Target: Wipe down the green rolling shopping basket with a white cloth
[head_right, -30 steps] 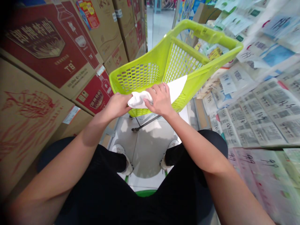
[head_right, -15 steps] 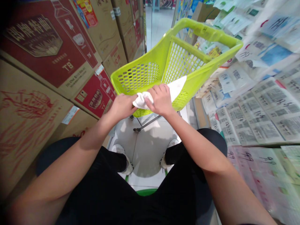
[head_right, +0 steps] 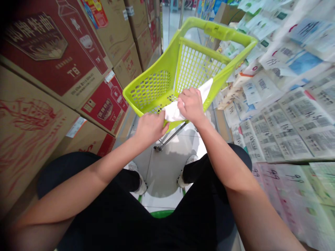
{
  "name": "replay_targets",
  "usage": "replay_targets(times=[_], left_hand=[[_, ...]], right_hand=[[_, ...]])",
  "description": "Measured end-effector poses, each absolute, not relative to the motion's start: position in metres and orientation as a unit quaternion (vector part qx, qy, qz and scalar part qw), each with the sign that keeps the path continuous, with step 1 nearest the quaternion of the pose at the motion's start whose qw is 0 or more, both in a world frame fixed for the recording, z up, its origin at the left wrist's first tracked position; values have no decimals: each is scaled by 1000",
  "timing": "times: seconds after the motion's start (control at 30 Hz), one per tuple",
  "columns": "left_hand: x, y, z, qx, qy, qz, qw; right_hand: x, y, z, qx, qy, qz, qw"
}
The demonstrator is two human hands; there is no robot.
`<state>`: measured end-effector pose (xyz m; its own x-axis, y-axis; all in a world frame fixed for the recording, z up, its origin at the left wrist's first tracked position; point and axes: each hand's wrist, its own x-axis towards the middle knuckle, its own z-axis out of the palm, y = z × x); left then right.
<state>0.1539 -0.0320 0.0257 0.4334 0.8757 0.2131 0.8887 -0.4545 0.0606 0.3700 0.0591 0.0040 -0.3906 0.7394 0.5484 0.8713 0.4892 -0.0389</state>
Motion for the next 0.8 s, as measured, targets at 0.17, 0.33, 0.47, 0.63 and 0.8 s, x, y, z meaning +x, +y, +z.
replay_targets(times=[0.17, 0.33, 0.47, 0.63, 0.8], left_hand=[[141, -33, 26, -915, -368, -157, 47], [80, 9, 21, -894, -398, -176, 104], [46, 37, 11, -920, -358, -136, 82], [48, 39, 4, -912, -370, -133, 116], [62, 36, 0, -892, -403, -133, 154]], right_hand=[[402, 76, 13, -464, -850, -75, 236], [416, 79, 20, -454, -859, -34, 236], [416, 69, 21, -458, -858, -32, 230], [403, 42, 24, -457, -866, -21, 202], [384, 13, 33, -475, -868, -35, 143]])
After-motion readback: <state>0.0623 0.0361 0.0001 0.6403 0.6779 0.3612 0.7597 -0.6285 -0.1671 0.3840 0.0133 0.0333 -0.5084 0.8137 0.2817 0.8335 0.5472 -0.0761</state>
